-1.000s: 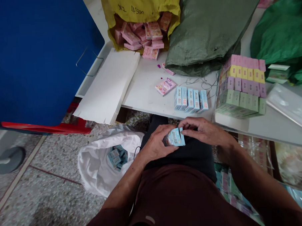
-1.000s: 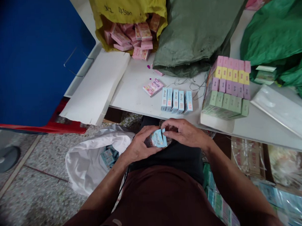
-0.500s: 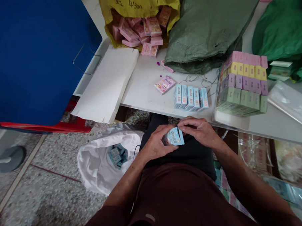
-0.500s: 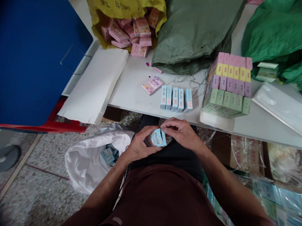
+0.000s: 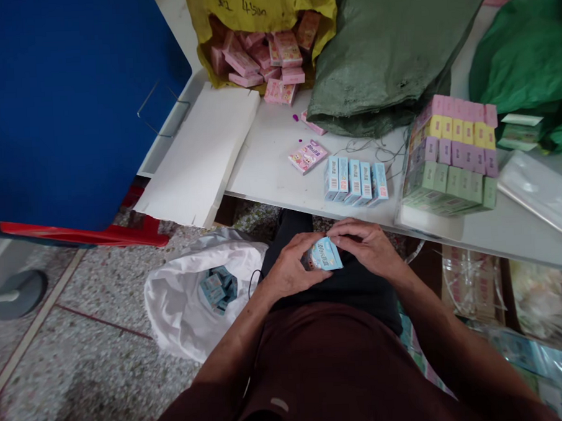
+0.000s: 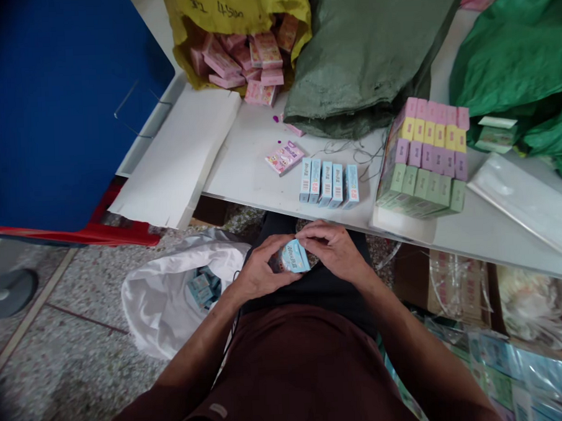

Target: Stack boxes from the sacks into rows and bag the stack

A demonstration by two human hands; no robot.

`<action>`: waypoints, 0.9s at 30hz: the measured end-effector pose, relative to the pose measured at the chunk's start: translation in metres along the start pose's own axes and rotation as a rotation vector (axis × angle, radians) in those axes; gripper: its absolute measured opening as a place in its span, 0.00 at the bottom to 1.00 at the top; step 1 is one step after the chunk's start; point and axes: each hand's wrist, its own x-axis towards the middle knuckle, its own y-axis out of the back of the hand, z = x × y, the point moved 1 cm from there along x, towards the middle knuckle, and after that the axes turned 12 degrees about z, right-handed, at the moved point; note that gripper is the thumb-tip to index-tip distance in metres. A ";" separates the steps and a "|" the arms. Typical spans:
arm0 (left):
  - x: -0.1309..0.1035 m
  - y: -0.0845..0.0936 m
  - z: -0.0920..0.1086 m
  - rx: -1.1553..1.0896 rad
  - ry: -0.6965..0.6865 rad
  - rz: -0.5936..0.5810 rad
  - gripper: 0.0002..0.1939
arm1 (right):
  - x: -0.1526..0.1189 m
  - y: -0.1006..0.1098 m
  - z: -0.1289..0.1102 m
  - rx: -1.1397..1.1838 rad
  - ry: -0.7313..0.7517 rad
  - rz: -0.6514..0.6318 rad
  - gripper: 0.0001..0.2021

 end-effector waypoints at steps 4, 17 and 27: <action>-0.001 0.000 -0.001 -0.002 -0.011 0.014 0.42 | -0.003 -0.004 0.004 0.007 0.014 0.052 0.06; 0.003 -0.002 0.006 -0.108 0.034 0.017 0.42 | -0.008 -0.011 0.017 0.217 -0.066 0.092 0.08; 0.003 -0.008 0.007 -0.260 0.170 0.047 0.42 | -0.022 -0.034 0.019 0.311 -0.229 0.225 0.14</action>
